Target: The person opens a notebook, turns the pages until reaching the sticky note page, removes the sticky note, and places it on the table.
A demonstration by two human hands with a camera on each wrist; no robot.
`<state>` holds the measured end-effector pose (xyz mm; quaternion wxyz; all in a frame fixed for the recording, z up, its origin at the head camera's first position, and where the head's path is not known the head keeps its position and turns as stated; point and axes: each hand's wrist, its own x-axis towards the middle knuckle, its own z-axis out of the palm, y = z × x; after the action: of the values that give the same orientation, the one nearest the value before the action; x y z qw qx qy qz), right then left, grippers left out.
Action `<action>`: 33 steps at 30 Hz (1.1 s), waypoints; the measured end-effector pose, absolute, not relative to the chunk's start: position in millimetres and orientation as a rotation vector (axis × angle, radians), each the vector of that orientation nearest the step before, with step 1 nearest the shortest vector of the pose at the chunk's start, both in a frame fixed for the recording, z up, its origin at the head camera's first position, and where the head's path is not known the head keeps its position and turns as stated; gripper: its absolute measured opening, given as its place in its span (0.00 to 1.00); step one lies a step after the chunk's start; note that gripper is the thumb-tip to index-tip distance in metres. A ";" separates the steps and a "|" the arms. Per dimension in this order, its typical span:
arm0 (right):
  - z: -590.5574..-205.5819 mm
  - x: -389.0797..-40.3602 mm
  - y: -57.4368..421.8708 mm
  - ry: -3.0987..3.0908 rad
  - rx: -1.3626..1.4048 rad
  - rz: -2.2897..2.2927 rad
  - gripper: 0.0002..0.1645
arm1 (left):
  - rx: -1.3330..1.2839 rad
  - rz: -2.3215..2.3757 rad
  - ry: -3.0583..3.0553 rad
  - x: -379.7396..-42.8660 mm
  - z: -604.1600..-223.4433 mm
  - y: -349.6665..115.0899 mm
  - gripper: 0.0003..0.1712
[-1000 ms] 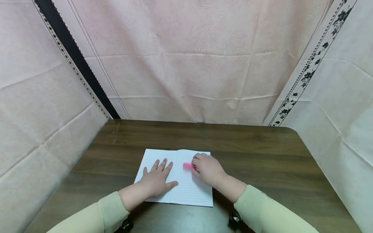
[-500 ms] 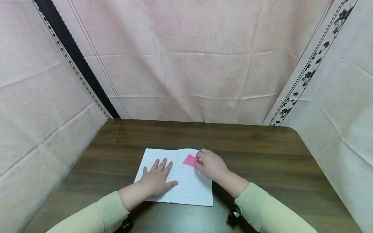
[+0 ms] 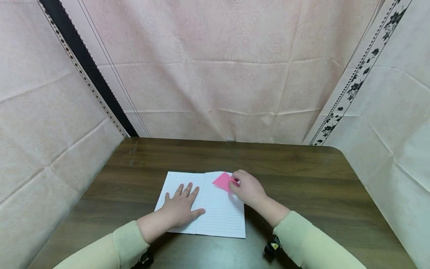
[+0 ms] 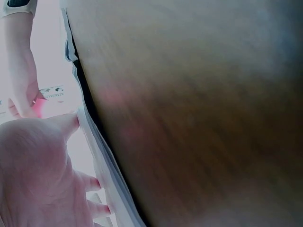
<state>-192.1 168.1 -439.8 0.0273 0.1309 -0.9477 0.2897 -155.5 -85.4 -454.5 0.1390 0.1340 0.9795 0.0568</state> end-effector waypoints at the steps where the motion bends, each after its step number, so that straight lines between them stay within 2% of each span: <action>1: -439.5 -192.3 168.9 -2.920 0.396 0.908 0.04 | 0.387 0.164 2.831 -155.5 -454.6 -85.5 0.51; 12: -438.0 -193.8 175.3 -2.836 0.291 1.015 0.07 | 0.390 0.180 2.825 -155.5 -453.9 -86.0 0.51; 33: -432.0 -189.2 185.8 -2.634 0.308 1.056 0.04 | 0.387 0.157 2.837 -155.7 -457.2 -87.2 0.51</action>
<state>-189.2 185.8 -432.0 0.1429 0.1068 -0.9134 0.3660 -155.7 -87.2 -457.2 0.1367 0.1336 0.9801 0.0541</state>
